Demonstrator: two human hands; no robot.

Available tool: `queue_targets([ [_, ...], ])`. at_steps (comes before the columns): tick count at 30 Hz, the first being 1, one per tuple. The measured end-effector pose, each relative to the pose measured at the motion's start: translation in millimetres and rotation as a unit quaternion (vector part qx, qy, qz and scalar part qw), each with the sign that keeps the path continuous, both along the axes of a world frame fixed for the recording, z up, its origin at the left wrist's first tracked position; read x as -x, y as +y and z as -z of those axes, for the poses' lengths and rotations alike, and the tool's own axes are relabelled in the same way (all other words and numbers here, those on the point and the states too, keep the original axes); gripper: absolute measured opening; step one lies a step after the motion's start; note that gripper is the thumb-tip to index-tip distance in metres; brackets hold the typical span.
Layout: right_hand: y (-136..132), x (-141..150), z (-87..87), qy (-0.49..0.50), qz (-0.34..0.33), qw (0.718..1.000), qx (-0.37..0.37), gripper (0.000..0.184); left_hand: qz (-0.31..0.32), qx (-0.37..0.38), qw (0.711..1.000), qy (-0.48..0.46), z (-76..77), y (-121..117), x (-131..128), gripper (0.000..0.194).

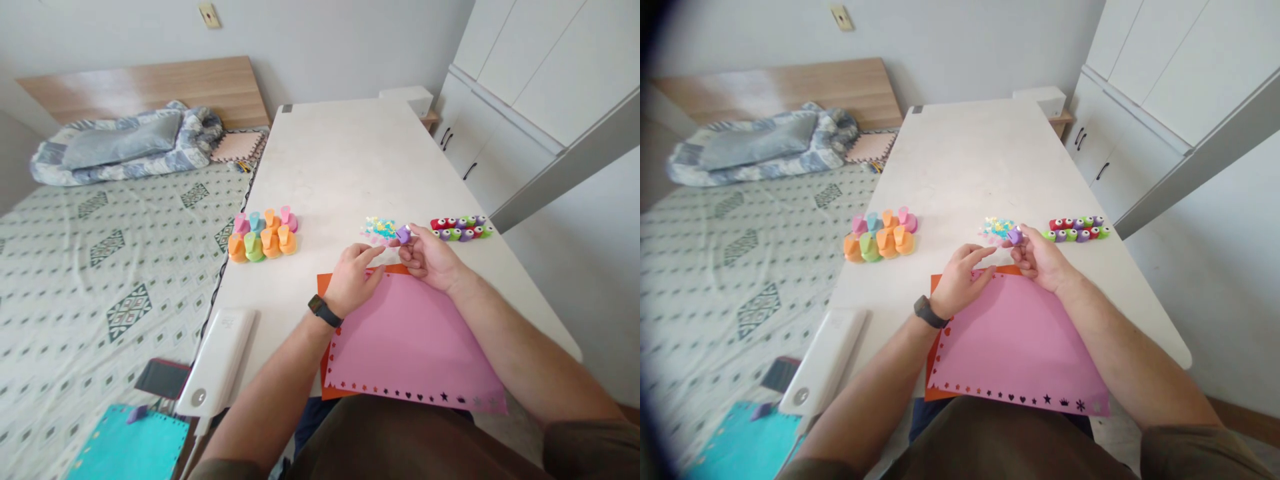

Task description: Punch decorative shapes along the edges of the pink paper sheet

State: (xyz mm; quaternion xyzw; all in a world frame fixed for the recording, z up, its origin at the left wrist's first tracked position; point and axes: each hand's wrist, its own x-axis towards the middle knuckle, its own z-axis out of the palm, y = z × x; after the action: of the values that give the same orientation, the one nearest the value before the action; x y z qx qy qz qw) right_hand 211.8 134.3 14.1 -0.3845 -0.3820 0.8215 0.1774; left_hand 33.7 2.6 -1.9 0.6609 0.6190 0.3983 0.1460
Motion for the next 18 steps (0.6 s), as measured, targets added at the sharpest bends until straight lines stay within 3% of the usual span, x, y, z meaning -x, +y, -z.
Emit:
queue_targets([
  [12,-1.6,-0.3,-1.3,0.016,-0.029,0.999,0.000,0.043,0.029,0.024,0.993,0.110,-10.4,18.0,-15.6,0.051],
  [18,0.2,-2.9,-0.7,0.028,-0.016,0.999,-0.013,0.044,0.007,0.042,0.990,0.132,-10.4,31.0,-19.4,0.054],
])
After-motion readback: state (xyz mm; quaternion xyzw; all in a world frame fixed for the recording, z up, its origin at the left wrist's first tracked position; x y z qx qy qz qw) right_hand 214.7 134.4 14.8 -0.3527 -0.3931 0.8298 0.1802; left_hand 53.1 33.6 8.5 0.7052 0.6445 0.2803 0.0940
